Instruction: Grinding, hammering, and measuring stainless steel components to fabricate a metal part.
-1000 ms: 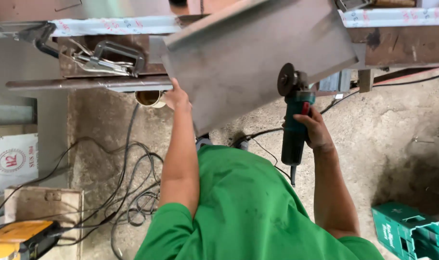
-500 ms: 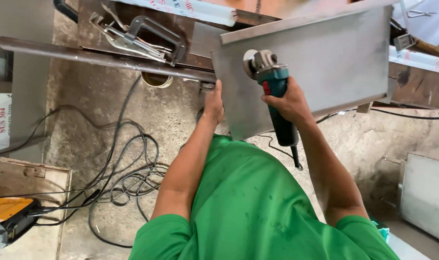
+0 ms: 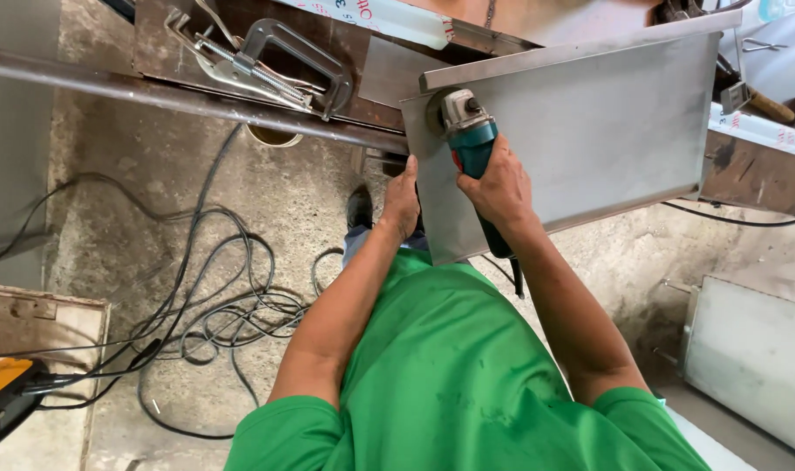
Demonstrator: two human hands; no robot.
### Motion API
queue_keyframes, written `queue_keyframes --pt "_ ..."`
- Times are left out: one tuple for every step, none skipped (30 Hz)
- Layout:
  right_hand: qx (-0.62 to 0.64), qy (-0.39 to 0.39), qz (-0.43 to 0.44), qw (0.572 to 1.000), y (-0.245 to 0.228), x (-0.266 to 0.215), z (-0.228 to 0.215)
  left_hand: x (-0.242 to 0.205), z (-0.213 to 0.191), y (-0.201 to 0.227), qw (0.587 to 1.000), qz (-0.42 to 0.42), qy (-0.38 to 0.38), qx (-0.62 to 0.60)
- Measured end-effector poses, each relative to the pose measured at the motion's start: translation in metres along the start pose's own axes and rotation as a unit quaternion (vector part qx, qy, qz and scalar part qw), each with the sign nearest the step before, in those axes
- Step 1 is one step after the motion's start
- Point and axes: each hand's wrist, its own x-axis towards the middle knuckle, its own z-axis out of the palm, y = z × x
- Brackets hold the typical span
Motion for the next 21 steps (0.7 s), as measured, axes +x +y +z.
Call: queue_keyframes --pt "-0.001 -0.002 0.000 1.000 -0.001 0.000 0.000 -0.001 0.001 -0.001 1.000 -0.001 0.001 -0.002" --pt "0.000 -0.007 0.001 1.000 -0.003 0.000 0.000 -0.002 0.001 -0.001 1.000 -0.006 0.006 -0.007" --pt "0.001 -0.011 0.001 1.000 -0.005 -0.001 0.000 -0.004 0.002 -0.001 1.000 -0.011 0.010 -0.013" --pt "0.001 -0.012 0.000 1.000 -0.011 -0.001 -0.001 -0.002 0.000 -0.004 1.000 -0.010 0.011 -0.014" --pt "-0.003 -0.016 0.005 1.000 -0.017 -0.001 -0.003 -0.001 -0.002 -0.006 1.000 -0.011 0.020 -0.013" --pt "-0.008 -0.019 0.011 1.000 -0.021 -0.002 -0.005 0.000 -0.003 -0.010 0.999 -0.014 0.029 -0.012" --pt "-0.009 -0.020 0.011 1.000 -0.023 -0.002 -0.006 -0.001 -0.003 -0.011 0.999 -0.014 0.030 -0.014" --pt "-0.016 -0.021 0.013 1.000 -0.024 -0.003 -0.008 -0.002 -0.003 -0.012 0.999 -0.011 0.034 -0.004" --pt "-0.023 -0.022 0.016 0.999 -0.026 -0.004 -0.009 -0.003 -0.003 -0.012 0.999 -0.007 0.038 0.005" --pt "-0.025 -0.022 0.015 0.999 -0.025 -0.005 -0.011 -0.005 -0.001 -0.010 0.999 -0.007 0.038 0.004" --pt "-0.033 -0.023 0.022 0.999 -0.024 -0.005 -0.013 -0.007 0.002 -0.007 0.999 -0.017 0.048 0.004" --pt "-0.041 -0.025 0.029 0.998 -0.024 -0.006 -0.015 -0.010 0.003 -0.004 0.998 -0.028 0.059 0.003" --pt "-0.043 -0.026 0.028 0.998 -0.024 -0.007 -0.016 -0.011 0.004 -0.003 0.998 -0.028 0.059 0.001" --pt "-0.046 -0.029 0.037 0.998 -0.023 -0.007 -0.017 -0.012 0.005 -0.003 0.999 -0.017 0.044 -0.010" --pt "-0.050 -0.033 0.045 0.997 -0.023 -0.007 -0.018 -0.012 0.007 -0.002 0.999 -0.006 0.028 -0.021" --pt "-0.050 -0.032 0.045 0.997 -0.024 -0.008 -0.017 -0.013 0.006 -0.003 0.999 -0.006 0.027 -0.022" --pt "-0.051 -0.033 0.042 0.997 -0.026 -0.008 -0.017 -0.013 0.007 -0.004 1.000 -0.003 0.025 -0.018" --pt "-0.050 -0.034 0.040 0.997 -0.027 -0.008 -0.015 -0.013 0.006 -0.005 1.000 0.000 0.023 -0.013" --pt "-0.050 -0.034 0.040 0.997 -0.028 -0.008 -0.013 -0.014 0.005 -0.006 1.000 0.001 0.023 -0.013" --pt "-0.048 -0.032 0.032 0.998 -0.029 -0.009 -0.010 -0.015 0.005 -0.007 0.999 -0.005 0.035 0.001" --pt "-0.046 -0.030 0.024 0.998 -0.030 -0.009 -0.008 -0.015 0.005 -0.007 0.999 -0.010 0.047 0.015"
